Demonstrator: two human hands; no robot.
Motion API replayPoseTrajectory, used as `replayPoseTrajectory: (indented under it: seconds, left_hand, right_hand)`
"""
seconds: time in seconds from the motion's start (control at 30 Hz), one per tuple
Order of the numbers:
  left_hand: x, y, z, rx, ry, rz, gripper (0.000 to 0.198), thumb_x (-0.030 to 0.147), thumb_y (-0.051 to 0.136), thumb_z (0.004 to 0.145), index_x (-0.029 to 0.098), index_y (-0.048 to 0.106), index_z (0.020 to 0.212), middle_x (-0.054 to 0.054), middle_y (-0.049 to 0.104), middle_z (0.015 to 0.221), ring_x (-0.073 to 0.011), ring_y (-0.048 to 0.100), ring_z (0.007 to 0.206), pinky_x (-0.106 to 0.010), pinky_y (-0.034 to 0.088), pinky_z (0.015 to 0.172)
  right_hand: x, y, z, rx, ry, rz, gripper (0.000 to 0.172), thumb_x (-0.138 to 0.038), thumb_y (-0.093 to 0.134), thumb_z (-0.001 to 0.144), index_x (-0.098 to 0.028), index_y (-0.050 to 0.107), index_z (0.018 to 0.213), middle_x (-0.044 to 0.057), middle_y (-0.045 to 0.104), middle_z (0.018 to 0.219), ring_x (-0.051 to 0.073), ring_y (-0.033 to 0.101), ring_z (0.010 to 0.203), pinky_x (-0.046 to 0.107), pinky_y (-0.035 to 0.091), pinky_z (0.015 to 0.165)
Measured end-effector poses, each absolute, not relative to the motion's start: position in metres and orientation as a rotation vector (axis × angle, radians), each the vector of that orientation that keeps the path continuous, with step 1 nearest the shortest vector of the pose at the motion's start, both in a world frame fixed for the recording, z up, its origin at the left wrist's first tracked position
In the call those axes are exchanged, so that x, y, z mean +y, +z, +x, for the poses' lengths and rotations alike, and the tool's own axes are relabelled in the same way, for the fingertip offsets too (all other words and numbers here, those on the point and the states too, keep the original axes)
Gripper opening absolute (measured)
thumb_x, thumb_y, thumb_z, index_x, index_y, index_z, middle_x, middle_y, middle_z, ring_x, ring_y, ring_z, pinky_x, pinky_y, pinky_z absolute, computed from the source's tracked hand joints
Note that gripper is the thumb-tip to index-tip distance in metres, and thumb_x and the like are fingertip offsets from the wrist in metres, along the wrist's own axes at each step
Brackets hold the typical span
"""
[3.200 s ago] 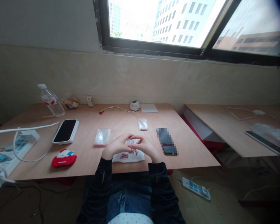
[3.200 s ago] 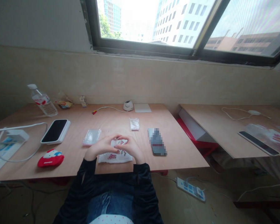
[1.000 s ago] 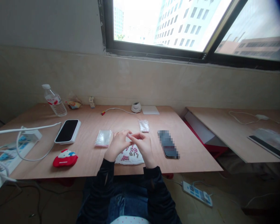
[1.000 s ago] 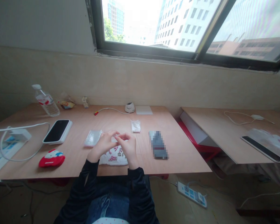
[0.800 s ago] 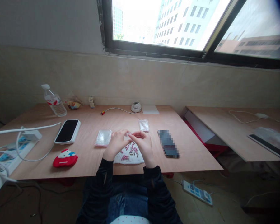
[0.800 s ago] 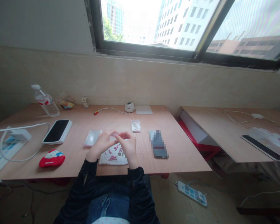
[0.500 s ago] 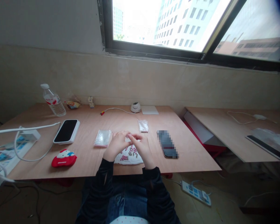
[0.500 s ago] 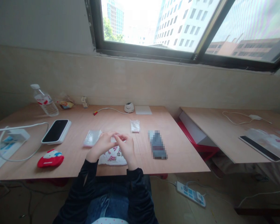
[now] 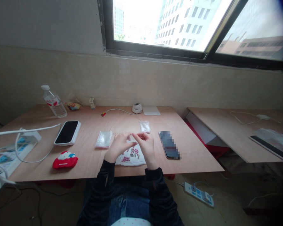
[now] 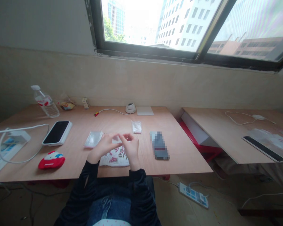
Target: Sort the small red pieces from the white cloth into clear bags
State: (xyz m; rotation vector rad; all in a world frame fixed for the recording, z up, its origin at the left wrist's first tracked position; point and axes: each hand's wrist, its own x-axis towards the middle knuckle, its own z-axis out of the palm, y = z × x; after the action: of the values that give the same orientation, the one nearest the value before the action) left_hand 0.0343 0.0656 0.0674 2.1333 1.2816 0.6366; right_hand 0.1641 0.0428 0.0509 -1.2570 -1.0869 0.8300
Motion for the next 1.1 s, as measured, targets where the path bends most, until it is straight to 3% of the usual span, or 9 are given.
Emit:
replayPoseTrajectory:
  seconds: [0.13,0.27,0.4,0.63,0.8,1.1]
  left_hand:
    - [0.067,0.065,0.031,1.370,0.697,2.153,0.039,0.042,0.064,0.072,0.019,0.063,0.104,-0.007,0.068,0.095,-0.0246,0.062,0.092,-0.033,0.043,0.085]
    - [0.069,0.062,0.025,1.428,0.721,2.091,0.051,0.043,0.066,0.071,0.016,0.056,0.113,-0.008,0.068,0.093,-0.0246,0.062,0.090,-0.033,0.044,0.083]
    - [0.070,0.062,0.020,1.396,0.739,2.021,0.042,0.038,0.067,0.070,0.019,0.056,0.105,-0.005,0.068,0.089,-0.0230,0.064,0.089,-0.031,0.046,0.079]
    - [0.071,0.065,0.018,1.361,0.731,2.103,0.025,0.037,0.063,0.073,0.019,0.059,0.091,-0.004,0.068,0.089,-0.0211,0.063,0.086,-0.028,0.046,0.075]
    - [0.070,0.065,0.020,1.352,0.718,2.132,0.022,0.036,0.061,0.074,0.019,0.059,0.088,-0.003,0.068,0.085,-0.0202,0.063,0.082,-0.027,0.046,0.071]
    - [0.069,0.066,0.018,1.320,0.758,2.076,0.021,0.032,0.060,0.073,0.020,0.061,0.090,-0.003,0.069,0.087,-0.0203,0.064,0.084,-0.027,0.047,0.075]
  right_hand:
    - [0.049,0.039,0.176,-1.066,0.817,-1.293,0.031,-0.046,0.060,0.073,-0.016,0.062,0.072,0.006,0.065,0.073,0.018,0.059,0.069,0.028,0.046,0.064]
    - [0.055,0.018,0.192,-1.220,0.791,-1.489,0.022,-0.039,0.063,0.071,-0.017,0.065,0.075,0.006,0.066,0.075,0.019,0.060,0.070,0.029,0.044,0.063]
    - [0.056,-0.002,0.201,-1.427,0.771,-1.741,0.014,-0.029,0.065,0.065,-0.019,0.067,0.075,0.004,0.064,0.071,0.019,0.059,0.068,0.029,0.040,0.062]
    - [0.054,-0.017,0.204,-1.510,0.799,-1.835,0.016,-0.025,0.068,0.060,-0.020,0.067,0.075,0.001,0.062,0.064,0.017,0.057,0.063,0.026,0.035,0.057]
    - [0.057,-0.024,0.202,-1.566,0.822,-1.876,0.009,-0.026,0.069,0.061,-0.019,0.065,0.066,0.002,0.064,0.064,0.016,0.058,0.064,0.024,0.035,0.058]
    - [0.056,-0.021,0.195,-1.654,0.863,-1.959,0.011,-0.028,0.067,0.066,-0.017,0.065,0.068,0.003,0.067,0.066,0.015,0.062,0.068,0.022,0.037,0.057]
